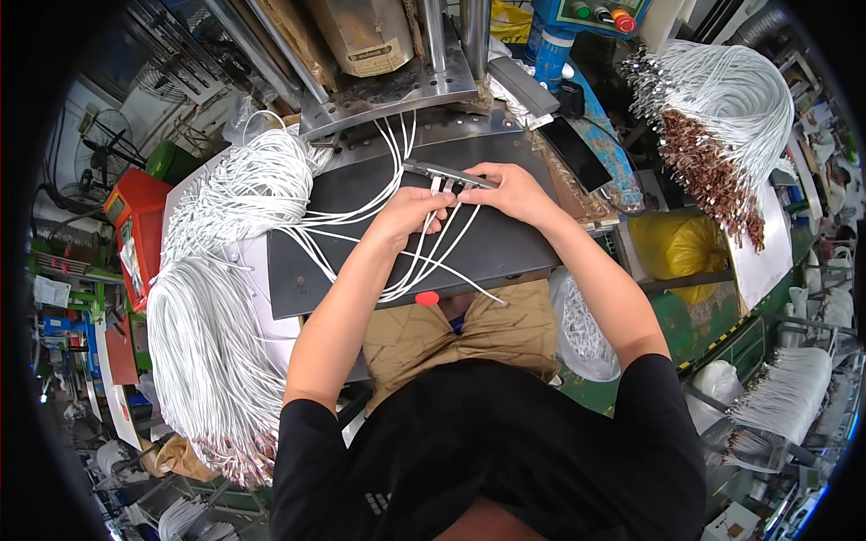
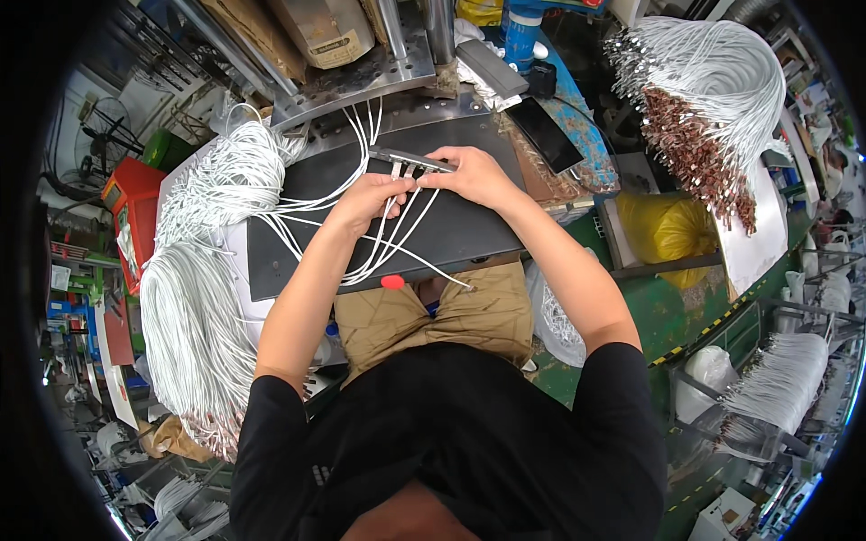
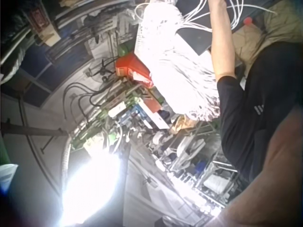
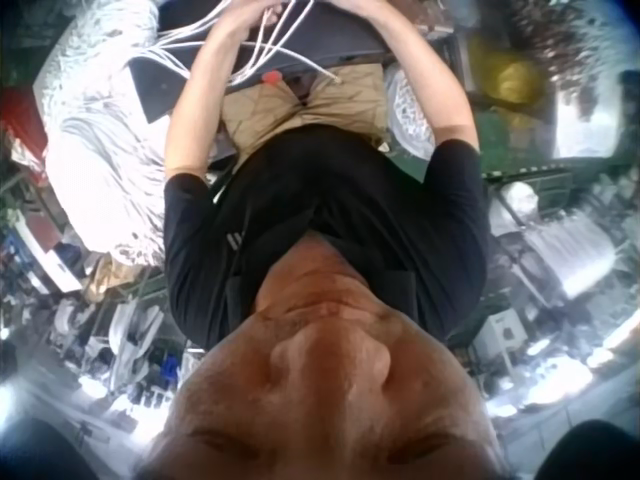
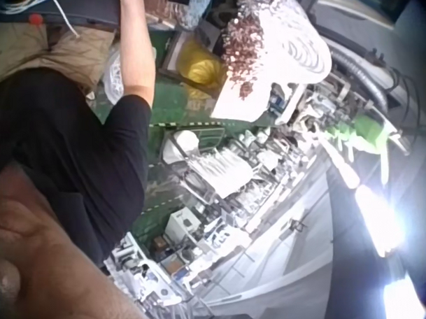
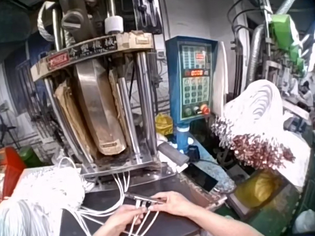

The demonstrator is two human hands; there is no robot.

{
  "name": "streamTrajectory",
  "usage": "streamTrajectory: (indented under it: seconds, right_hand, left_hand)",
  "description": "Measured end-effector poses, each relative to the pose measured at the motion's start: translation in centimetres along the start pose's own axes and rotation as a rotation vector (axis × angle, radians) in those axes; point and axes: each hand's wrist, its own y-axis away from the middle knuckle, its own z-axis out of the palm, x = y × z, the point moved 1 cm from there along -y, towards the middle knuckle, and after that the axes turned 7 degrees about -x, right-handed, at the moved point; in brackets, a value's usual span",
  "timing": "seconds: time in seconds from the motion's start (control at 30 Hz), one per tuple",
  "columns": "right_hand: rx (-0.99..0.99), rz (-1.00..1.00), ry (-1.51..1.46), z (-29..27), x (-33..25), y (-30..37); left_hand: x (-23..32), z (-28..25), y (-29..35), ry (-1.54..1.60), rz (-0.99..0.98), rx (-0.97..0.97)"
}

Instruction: Assembling and organizing bundles of wires into harness configurations at a workstation.

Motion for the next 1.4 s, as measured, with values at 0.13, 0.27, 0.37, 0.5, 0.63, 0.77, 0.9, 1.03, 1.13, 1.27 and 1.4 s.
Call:
streamTrajectory:
  seconds: [0.13, 0.27, 0.37, 0.5, 0.63, 0.77, 0.9, 1.03, 1.13, 1.27, 1.4]
  right_hand:
    - [0.017, 0.005, 0.044, -0.3, -0.9, 0.4]
    - [0.042, 0.043, -0.009, -1.0, -0.9, 0.4]
    - [0.033, 0.024, -0.122, -1.1, -0.4, 0.5]
    - [-0.049, -0.044, 0.036, -0.9, 0.0, 0.5]
    - [-0.073, -0.051, -0.007, -0.9, -0.1, 0.5]
    - [0.001, -0.010, -0.070, -1.1, -0.3, 0.6]
    - [-0.125, -0.044, -0.068, -1.0, -0.6, 0.7]
    - [-0.147, -0.043, -0.082, -1.0, -1.1, 0.9]
    - [-0.067, 0.035, 0.183, -1.3, -1.4, 0.9]
    - [0.409, -0.482, 0.879, -1.5, -1.8, 1.0]
    - [0.397, -0.187, 0.269, -1.7, -0.4, 0.1]
  left_hand:
    - [0.1, 0.2, 0.4, 0.080, 0.063, -0.021]
    - [0.0, -1.0, 1.4, 0.109, 0.059, 0.128]
    - [-0.1, -1.6, 1.5, 0.024, 0.036, 0.067]
    - [0.1, -1.7, 1.0, -0.001, -0.021, 0.027]
    - [0.5, -1.5, 1.0, 0.017, -0.040, 0.013]
    - [0.5, -1.6, 1.3, 0.024, -0.031, 0.009]
    - [0.4, -1.5, 1.2, 0.038, -0.022, 0.014]
    - [0.6, -0.9, 1.4, 0.056, -0.010, 0.012]
    - [0.9, -1.0, 2.0, -0.035, 0.028, 0.077]
    - [1.2, -2.9, 2.7, -0.488, 0.072, 0.354]
    - [2.6, -5.7, 1.0, -0.478, 0.519, 0.772]
